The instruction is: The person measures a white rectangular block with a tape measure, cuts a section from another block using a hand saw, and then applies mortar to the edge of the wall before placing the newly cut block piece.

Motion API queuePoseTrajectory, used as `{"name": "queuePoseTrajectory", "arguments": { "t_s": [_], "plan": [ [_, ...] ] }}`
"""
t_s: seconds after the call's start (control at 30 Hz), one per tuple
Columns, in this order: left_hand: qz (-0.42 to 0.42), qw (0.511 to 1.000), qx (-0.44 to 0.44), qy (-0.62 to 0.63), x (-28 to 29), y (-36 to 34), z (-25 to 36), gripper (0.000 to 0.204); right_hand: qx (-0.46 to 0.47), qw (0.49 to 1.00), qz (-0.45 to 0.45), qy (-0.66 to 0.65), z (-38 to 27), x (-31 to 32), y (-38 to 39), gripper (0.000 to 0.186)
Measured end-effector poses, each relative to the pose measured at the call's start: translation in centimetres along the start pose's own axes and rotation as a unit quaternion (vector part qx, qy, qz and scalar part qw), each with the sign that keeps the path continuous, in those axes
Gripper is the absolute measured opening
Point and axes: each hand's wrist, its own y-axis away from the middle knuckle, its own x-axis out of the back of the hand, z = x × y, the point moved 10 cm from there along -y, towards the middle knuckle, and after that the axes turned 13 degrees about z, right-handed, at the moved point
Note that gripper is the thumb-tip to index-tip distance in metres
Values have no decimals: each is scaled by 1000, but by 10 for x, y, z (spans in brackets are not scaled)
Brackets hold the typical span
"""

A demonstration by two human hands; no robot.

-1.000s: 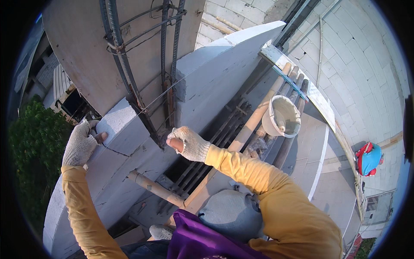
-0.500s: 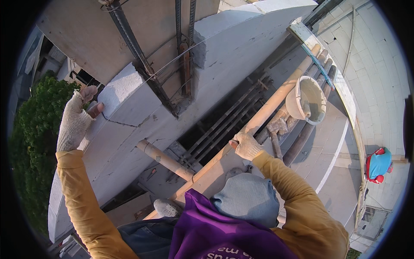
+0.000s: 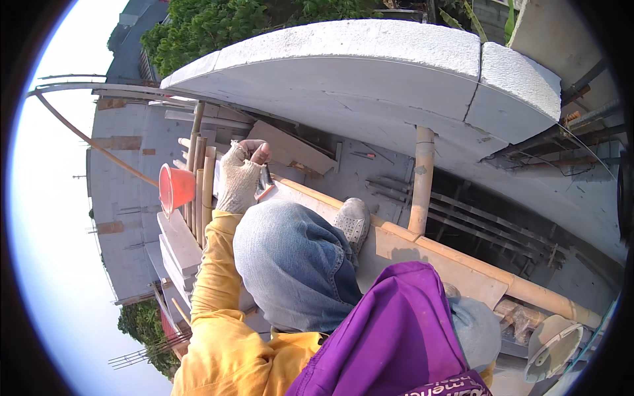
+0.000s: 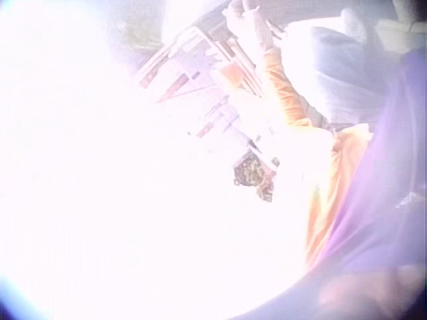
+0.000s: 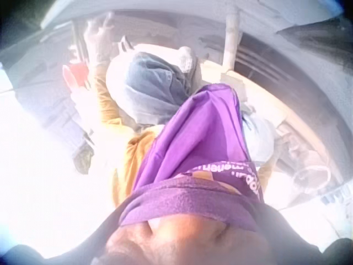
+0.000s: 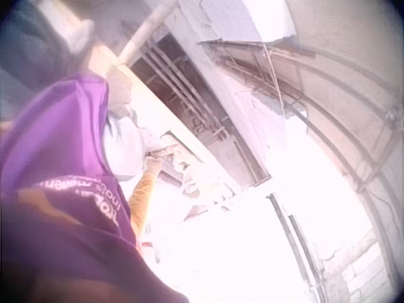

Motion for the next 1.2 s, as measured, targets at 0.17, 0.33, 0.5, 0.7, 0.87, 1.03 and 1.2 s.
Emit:
{"name": "queuePoseTrajectory", "arguments": {
  "t_s": [0.17, 0.33, 0.5, 0.7, 0.87, 1.03, 1.2],
  "plan": [
    [17, 923, 293, -248, 142, 163, -231, 47, 111, 989, -91, 28, -56, -44, -21, 21],
    [75, 887, 349, -292, 179, 239, -342, 56, 171, 977, -116, 58, -83, -54, -57, 20],
    [163, 888, 365, -228, 187, 171, -365, 65, 209, 968, -106, 91, -115, -44, -75, 19],
    [216, 863, 354, -288, 219, 47, -408, 103, 250, 951, -112, 140, -161, -17, -46, 18],
    [167, 851, 387, -312, 278, -29, -441, 104, 311, 926, -139, 164, -235, 6, -3, 17],
    [83, 855, 318, -402, 312, -111, -475, 104, 384, 893, -145, 185, -322, 41, 28, 17],
    [49, 880, 293, -371, 332, -152, -542, 107, 459, 853, -153, 197, -409, 76, 55, 17]
  ]
}}
